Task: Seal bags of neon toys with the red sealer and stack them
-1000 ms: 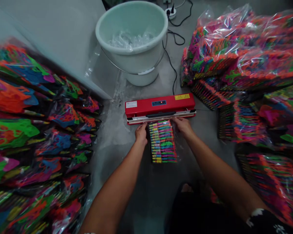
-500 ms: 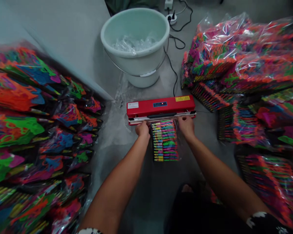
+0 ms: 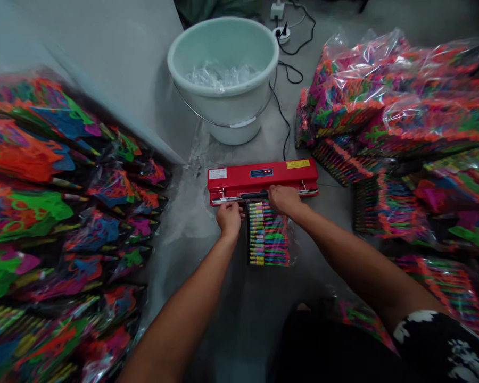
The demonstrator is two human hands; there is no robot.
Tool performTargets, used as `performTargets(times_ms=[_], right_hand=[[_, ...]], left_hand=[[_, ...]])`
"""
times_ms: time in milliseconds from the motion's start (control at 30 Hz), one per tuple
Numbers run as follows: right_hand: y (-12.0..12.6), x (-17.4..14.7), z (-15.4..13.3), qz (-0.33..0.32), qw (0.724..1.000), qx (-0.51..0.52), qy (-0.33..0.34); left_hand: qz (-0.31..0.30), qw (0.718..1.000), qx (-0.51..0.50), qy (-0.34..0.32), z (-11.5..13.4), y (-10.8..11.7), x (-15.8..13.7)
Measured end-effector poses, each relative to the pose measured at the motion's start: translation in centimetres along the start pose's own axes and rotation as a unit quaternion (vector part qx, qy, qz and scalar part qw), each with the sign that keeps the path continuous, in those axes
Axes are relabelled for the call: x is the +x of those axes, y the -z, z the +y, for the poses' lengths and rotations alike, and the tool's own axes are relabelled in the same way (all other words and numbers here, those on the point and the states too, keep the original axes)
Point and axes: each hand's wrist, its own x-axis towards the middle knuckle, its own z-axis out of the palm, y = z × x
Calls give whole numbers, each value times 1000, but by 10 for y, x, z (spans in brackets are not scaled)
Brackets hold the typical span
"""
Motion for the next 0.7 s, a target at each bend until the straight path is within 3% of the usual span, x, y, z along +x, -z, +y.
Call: performTargets(times_ms=[100, 167, 400, 700], right_hand=[[1, 0, -1, -9, 1000, 0, -2], [1, 0, -2, -6, 1000, 2, -2], [0, -2, -3, 0, 1000, 16, -3], [9, -5, -8, -11, 999, 20, -23]], left_hand=[[-1, 983, 147, -110, 13, 6, 15], [-5, 972, 203, -121, 26, 4, 33], [40, 975, 219, 7, 57, -23, 81], [29, 958, 279, 56, 71, -41, 69]])
